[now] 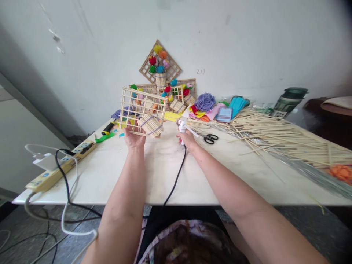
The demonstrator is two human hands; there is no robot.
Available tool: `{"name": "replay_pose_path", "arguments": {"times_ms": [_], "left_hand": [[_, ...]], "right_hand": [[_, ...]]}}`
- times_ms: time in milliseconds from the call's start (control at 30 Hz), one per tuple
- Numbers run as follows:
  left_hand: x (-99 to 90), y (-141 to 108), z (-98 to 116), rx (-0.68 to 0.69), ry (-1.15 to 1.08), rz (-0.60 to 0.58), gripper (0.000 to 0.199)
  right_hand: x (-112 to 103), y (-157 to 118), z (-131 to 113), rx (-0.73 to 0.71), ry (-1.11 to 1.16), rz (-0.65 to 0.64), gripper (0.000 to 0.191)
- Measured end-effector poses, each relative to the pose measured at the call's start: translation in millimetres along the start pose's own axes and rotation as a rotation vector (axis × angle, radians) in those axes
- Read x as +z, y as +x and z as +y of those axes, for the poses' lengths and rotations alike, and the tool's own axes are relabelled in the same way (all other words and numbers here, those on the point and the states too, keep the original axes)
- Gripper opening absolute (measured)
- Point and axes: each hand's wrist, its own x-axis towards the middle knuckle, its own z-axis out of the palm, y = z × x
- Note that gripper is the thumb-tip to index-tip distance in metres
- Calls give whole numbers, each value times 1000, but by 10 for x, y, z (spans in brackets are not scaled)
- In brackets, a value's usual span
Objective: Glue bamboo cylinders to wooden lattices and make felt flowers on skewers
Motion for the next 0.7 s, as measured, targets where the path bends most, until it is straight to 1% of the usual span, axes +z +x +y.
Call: {"name": "replay_pose_path", "arguments": {"times_ms": [100, 167, 267, 367, 467, 567, 700], "left_hand": [[-10, 4, -11, -3, -5, 23, 39], [-35, 25, -20, -22, 7, 59, 40], [-81, 69, -34, -81, 48, 142, 39], [-101, 102, -46, -172, 123, 208, 36], [-77, 106, -53, -255, 192, 307, 33], [-30, 96, -49, -302, 241, 392, 31], [13, 99, -21, -334, 285, 424, 29]], "right_hand": [[-10, 26, 53, -45, -62, 19, 26], [-13, 30, 64, -49, -63, 53, 27], [-24, 24, 46, -39, -18, 116, 27], [-53, 26, 11, -45, 22, 203, 24], [-91, 43, -16, -39, 58, 285, 20], [-115, 62, -25, -6, 76, 325, 16], [-113, 70, -15, -9, 80, 322, 18]]}}
